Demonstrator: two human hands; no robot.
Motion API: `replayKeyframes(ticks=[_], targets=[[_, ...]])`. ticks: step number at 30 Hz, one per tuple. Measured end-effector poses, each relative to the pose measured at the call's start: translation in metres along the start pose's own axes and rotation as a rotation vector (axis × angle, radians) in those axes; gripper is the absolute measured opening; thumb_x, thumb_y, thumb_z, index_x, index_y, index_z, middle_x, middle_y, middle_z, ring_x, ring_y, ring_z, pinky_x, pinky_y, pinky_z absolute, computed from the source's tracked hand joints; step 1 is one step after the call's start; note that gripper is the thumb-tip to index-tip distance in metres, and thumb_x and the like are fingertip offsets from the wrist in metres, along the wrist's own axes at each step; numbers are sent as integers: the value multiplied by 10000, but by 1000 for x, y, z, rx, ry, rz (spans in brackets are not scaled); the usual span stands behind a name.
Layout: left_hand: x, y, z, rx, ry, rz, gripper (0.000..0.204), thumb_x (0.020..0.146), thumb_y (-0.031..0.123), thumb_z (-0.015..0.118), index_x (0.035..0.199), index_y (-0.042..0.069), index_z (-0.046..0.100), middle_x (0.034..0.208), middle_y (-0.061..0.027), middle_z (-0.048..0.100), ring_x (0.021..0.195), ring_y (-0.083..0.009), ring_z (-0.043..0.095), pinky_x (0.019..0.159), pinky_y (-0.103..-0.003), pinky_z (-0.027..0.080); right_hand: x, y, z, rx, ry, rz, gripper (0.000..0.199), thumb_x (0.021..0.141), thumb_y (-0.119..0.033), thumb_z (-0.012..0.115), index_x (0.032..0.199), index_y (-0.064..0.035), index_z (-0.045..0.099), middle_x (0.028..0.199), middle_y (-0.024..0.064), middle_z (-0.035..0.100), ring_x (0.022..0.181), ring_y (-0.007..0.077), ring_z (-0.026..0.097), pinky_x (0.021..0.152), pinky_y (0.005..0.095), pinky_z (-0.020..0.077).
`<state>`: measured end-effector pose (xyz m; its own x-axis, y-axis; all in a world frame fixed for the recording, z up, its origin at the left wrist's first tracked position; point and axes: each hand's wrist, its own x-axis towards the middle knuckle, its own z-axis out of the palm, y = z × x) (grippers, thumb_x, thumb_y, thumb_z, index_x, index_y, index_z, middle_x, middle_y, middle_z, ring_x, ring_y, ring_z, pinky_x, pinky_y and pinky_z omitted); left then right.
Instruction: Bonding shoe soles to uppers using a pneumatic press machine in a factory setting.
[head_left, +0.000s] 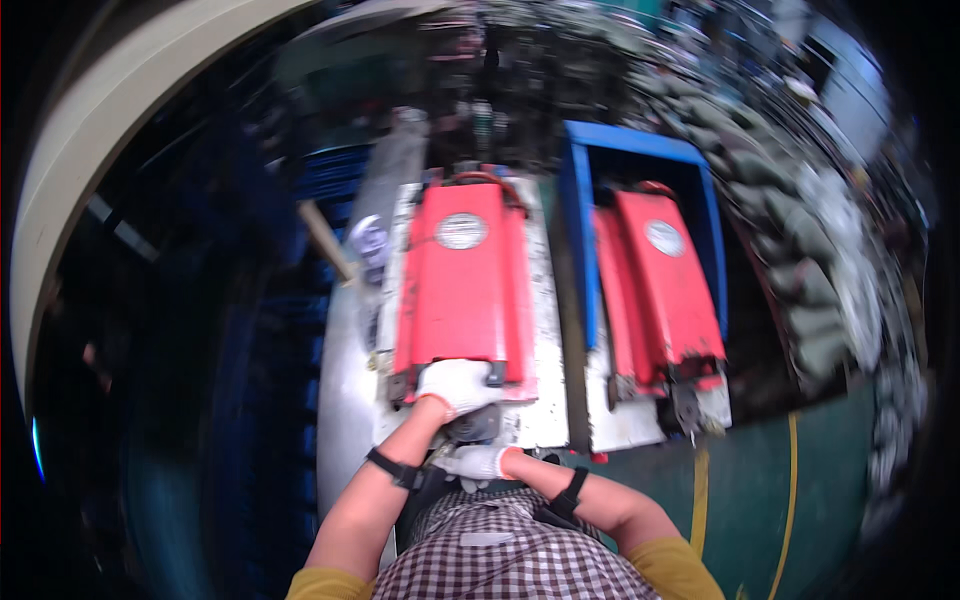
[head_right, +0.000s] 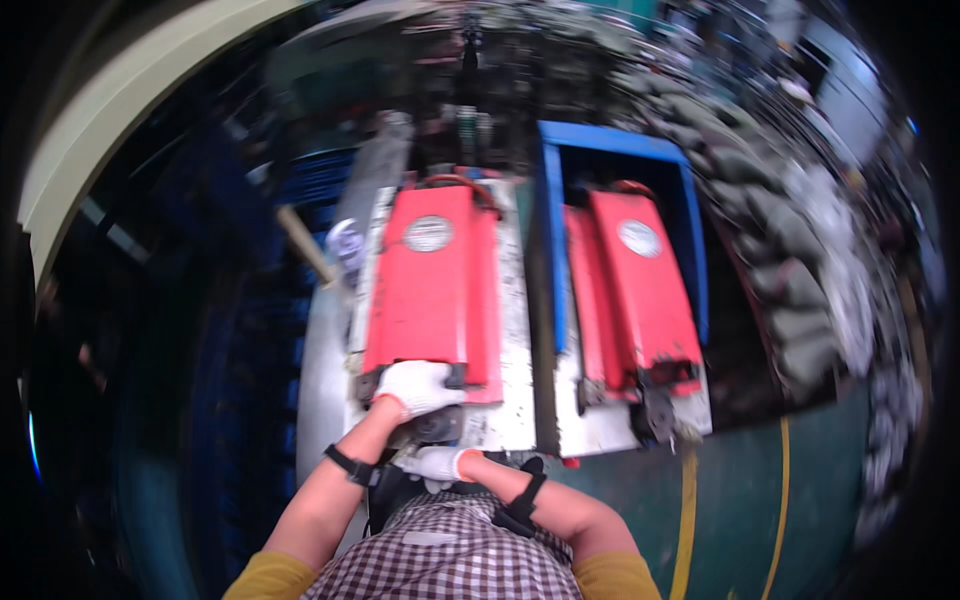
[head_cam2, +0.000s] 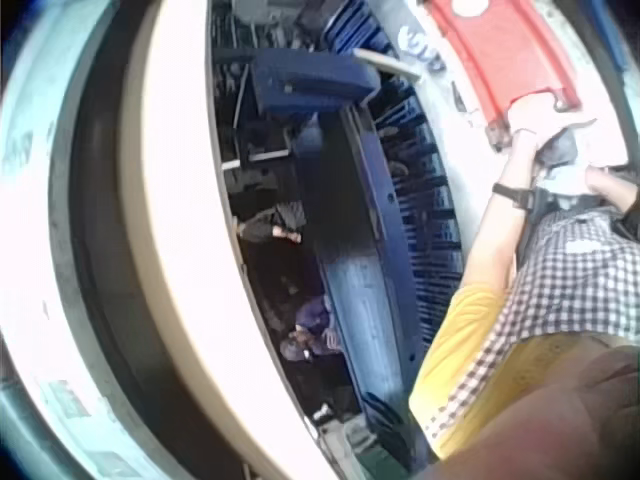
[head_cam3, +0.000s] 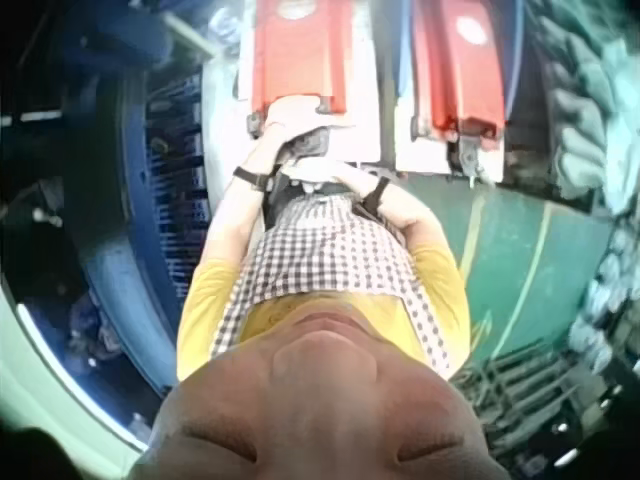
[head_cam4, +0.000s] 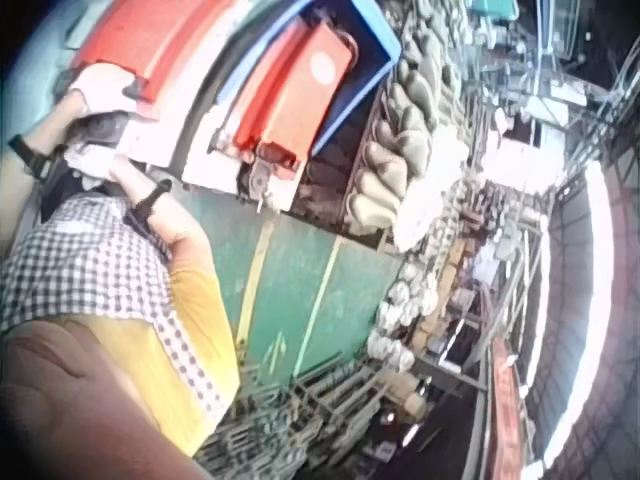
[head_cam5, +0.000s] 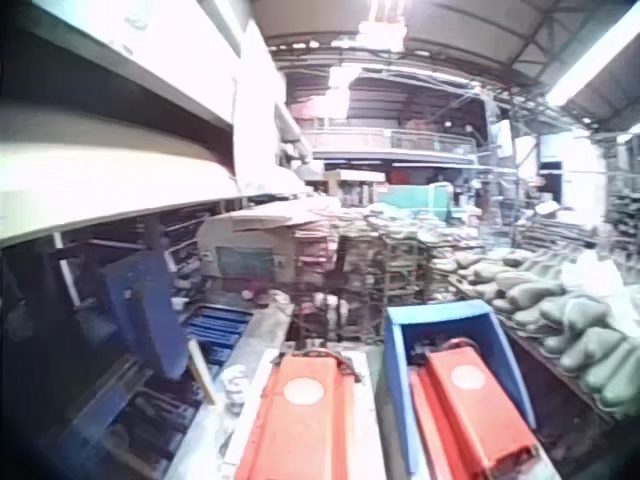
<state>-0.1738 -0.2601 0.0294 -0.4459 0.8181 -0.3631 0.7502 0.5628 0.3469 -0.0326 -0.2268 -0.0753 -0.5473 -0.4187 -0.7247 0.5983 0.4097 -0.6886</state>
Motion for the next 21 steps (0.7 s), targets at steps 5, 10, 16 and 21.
replayKeyframes(ticks=[5, 10, 16, 21], targets=[[-2, 2, 7, -96, 139, 18, 513, 853, 519, 771, 1133, 88, 763, 1022, -237, 772, 986, -420, 748, 879, -498, 577, -33, 26, -8, 117, 246, -48, 604, 1060, -559, 528, 997, 11, 717, 717, 140, 725, 566, 262, 669, 574, 433, 570], [2, -4, -1, -95, 173, 140, 398, 894, 357, 764, 1105, 23, 718, 967, -231, 768, 930, -435, 740, 845, -523, 551, -84, 64, -13, 220, 586, -9, 558, 1027, -522, 568, 1102, 3, 740, 811, 153, 765, 681, 281, 727, 632, 438, 588], [-33, 22, -72, 43, 148, 146, 581, 1012, 477, 666, 1348, 5, 704, 1334, -223, 723, 1204, -382, 677, 1077, -433, 493, -150, 100, 24, 485, 991, 42, 451, 1020, -471, 597, 1034, -36, 717, 857, 89, 735, 701, 218, 697, 658, 398, 563], [-48, 44, -136, 146, 498, 113, 507, 967, 431, 759, 1303, 51, 745, 1306, -142, 756, 1124, -306, 718, 1008, -410, 536, -159, 104, 26, 491, 1046, 32, 463, 997, -458, 619, 1099, -21, 734, 919, 125, 752, 766, 280, 707, 748, 434, 572]])
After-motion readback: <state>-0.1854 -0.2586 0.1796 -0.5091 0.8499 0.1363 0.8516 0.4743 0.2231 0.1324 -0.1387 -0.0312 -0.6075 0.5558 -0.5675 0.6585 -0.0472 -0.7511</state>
